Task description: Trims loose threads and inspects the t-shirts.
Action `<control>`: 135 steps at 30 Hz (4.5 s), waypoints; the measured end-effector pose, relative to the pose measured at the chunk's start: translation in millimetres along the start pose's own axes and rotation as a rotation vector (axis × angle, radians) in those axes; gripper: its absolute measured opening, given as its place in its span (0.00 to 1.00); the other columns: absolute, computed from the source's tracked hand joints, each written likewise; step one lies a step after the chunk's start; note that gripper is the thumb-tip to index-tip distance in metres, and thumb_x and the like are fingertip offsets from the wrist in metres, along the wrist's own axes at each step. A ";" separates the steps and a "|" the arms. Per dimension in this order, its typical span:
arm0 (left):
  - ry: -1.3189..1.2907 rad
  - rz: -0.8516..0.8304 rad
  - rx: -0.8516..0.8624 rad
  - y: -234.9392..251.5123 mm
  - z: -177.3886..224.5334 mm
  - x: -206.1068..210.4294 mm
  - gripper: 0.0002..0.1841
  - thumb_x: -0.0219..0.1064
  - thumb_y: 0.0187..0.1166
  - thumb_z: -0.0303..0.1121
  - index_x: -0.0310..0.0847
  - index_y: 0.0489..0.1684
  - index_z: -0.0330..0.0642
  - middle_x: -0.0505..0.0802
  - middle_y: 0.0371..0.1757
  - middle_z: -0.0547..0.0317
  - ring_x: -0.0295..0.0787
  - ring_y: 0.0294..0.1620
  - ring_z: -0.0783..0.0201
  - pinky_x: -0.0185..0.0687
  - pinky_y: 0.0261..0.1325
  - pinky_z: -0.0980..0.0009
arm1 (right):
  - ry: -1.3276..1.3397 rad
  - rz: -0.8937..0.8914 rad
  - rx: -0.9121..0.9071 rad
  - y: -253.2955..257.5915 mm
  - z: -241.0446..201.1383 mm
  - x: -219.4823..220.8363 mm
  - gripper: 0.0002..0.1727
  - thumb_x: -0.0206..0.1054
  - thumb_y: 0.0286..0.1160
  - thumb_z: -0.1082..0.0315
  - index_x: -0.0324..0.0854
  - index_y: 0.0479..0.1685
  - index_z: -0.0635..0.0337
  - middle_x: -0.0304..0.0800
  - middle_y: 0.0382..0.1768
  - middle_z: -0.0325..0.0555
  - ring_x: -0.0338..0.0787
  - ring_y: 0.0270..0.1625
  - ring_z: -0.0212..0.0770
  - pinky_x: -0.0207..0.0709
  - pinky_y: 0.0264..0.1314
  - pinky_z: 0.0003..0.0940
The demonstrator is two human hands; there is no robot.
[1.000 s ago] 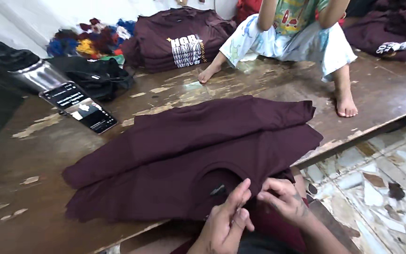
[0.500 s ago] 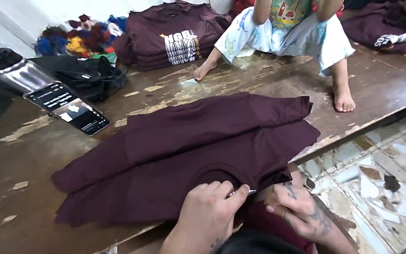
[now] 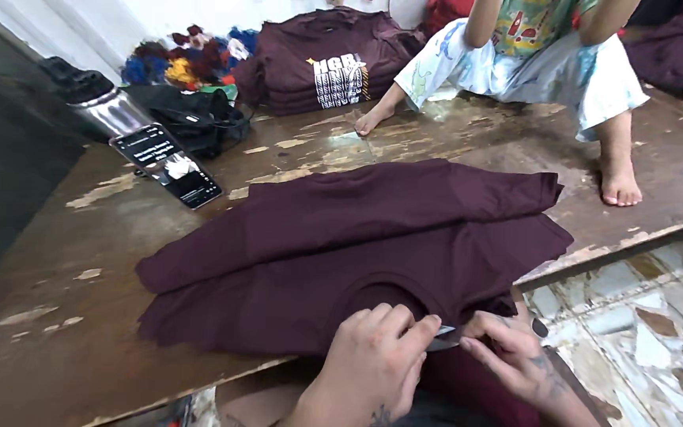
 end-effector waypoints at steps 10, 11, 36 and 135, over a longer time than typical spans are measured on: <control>0.031 -0.040 -0.094 -0.3 -13.2 21.2 0.15 0.69 0.71 0.35 0.93 0.55 0.51 0.91 0.31 0.58 0.89 0.26 0.58 0.82 0.24 0.62 | 0.030 -0.122 -0.078 4.4 -38.5 -8.2 0.23 0.60 0.88 0.54 0.79 0.24 0.59 0.83 0.22 0.44 0.86 0.32 0.32 0.80 0.44 0.23; -0.009 0.002 -0.146 -6.5 -18.6 19.1 0.17 0.70 0.71 0.40 0.92 0.57 0.49 0.90 0.32 0.58 0.89 0.27 0.59 0.83 0.24 0.63 | 0.010 -0.118 -0.080 12.1 -38.9 -10.9 0.29 0.59 0.89 0.50 0.77 0.18 0.62 0.81 0.17 0.48 0.85 0.28 0.37 0.80 0.41 0.29; -0.514 -0.202 -0.418 -4.9 -36.2 61.2 0.15 0.64 0.84 0.38 0.85 0.40 0.32 0.90 0.29 0.46 0.91 0.34 0.51 0.84 0.38 0.52 | -0.525 -0.436 -0.334 63.8 -19.0 31.0 0.12 0.58 0.74 0.70 0.86 0.30 0.65 0.93 0.32 0.58 0.95 0.42 0.60 0.86 0.43 0.52; -0.996 0.525 -0.663 -146.8 -106.7 7.4 0.09 0.72 0.76 0.38 0.81 0.27 0.51 0.87 0.20 0.73 0.84 0.18 0.80 0.83 0.24 0.81 | -0.127 -0.188 -0.315 62.5 -54.9 144.3 0.19 0.57 0.86 0.49 0.84 0.39 0.53 0.84 0.21 0.36 0.85 0.25 0.34 0.79 0.31 0.30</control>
Point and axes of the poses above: each hand's wrist, its own y-axis towards the middle knuckle, its own x-axis out of the palm, z = x × y, the point moved 10 cm from there along y, towards the middle knuckle
